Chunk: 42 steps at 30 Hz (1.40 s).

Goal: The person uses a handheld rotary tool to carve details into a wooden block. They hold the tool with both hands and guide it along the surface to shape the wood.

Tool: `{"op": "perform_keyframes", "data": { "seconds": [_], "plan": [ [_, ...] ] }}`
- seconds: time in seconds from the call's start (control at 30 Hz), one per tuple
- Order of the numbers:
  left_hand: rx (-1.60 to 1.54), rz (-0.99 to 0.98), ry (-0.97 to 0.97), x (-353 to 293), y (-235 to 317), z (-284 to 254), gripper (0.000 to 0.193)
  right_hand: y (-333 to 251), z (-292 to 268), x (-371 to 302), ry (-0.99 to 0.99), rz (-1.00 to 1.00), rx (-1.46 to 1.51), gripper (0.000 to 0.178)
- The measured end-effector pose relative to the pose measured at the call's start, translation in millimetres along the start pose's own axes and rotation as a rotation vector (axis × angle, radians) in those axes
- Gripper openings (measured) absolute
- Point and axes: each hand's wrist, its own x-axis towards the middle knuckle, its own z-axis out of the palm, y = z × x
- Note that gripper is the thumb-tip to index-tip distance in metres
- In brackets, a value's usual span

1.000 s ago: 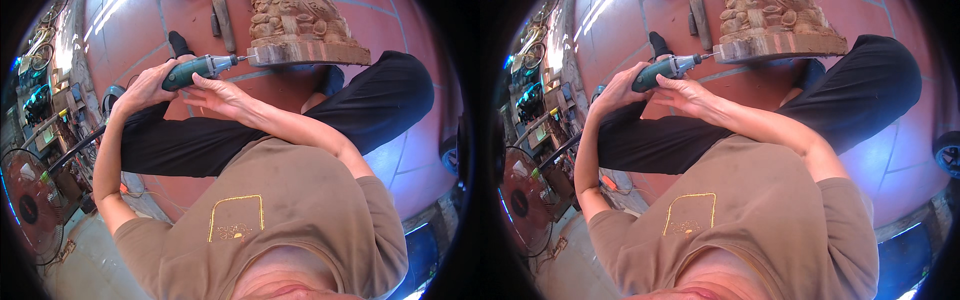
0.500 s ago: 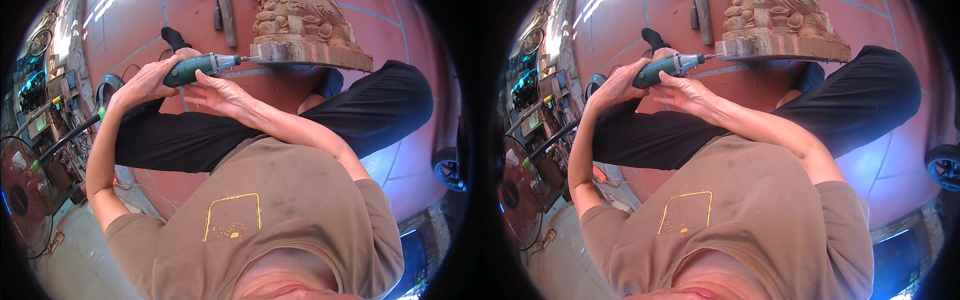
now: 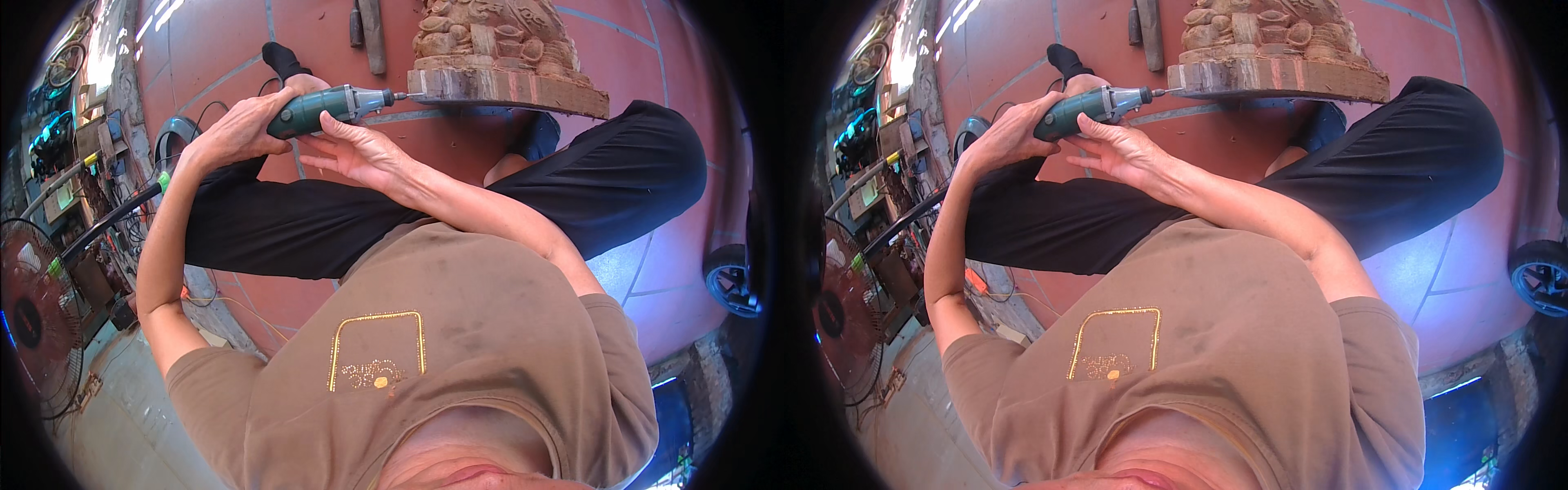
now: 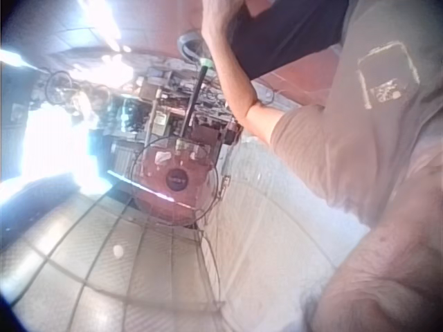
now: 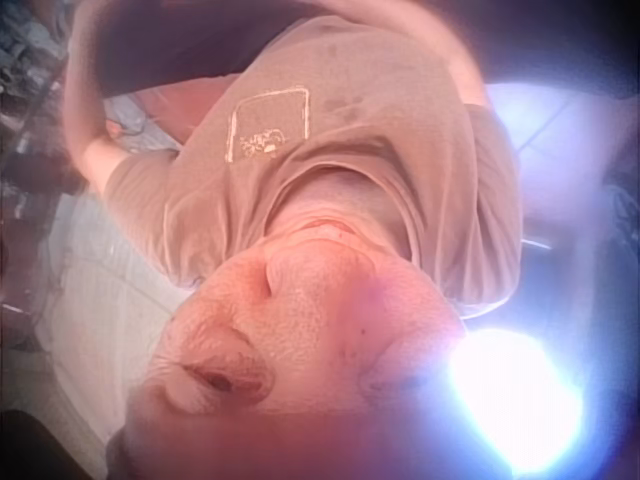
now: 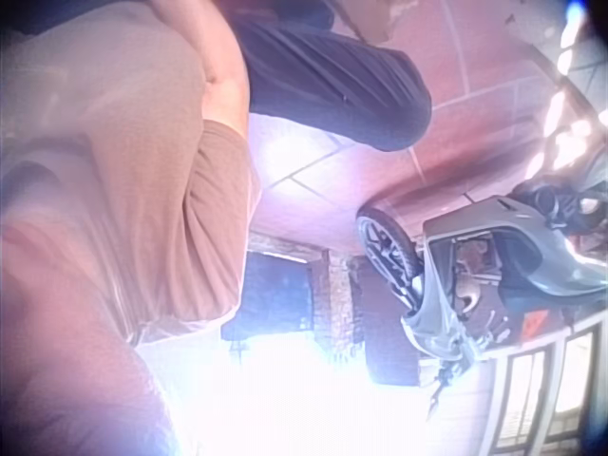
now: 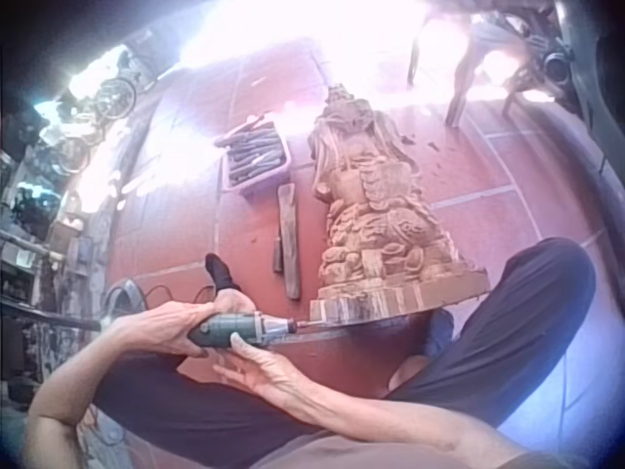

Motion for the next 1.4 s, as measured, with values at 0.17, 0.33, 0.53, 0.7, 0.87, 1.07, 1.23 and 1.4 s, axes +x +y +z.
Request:
{"op": "perform_keyframes", "data": {
  "seconds": [0.17,0.33,0.53,0.7,0.87,1.07,1.23,1.4],
  "plan": [
    [0.006,0.005,-0.003,2,0,-1,0.068,-2,2,-2,0.013,0.007,-0.003,0.053],
    [0.008,-0.004,-0.004,3,1,-1,0.068,-2,3,-2,0.021,0.001,-0.003,0.055],
    [0.016,0.019,0.022,3,-1,0,0.068,-3,0,2,0.016,-0.033,-0.024,0.058],
    [0.024,0.017,0.027,4,-1,-1,0.069,-4,-3,5,-0.011,-0.02,-0.041,0.057],
    [0.008,0.025,0.027,4,0,-2,0.068,-5,-3,6,-0.025,-0.027,-0.041,0.057],
    [-0.022,0.046,0.035,6,9,-10,0.064,-10,2,5,-0.017,-0.028,-0.056,0.06],
    [-0.032,0.036,0.04,7,8,-9,0.061,-12,-1,11,-0.019,-0.04,-0.048,0.065],
    [-0.003,0.049,0.073,8,5,-9,0.072,-16,-2,15,-0.019,-0.041,-0.042,0.066]
  ]
}}
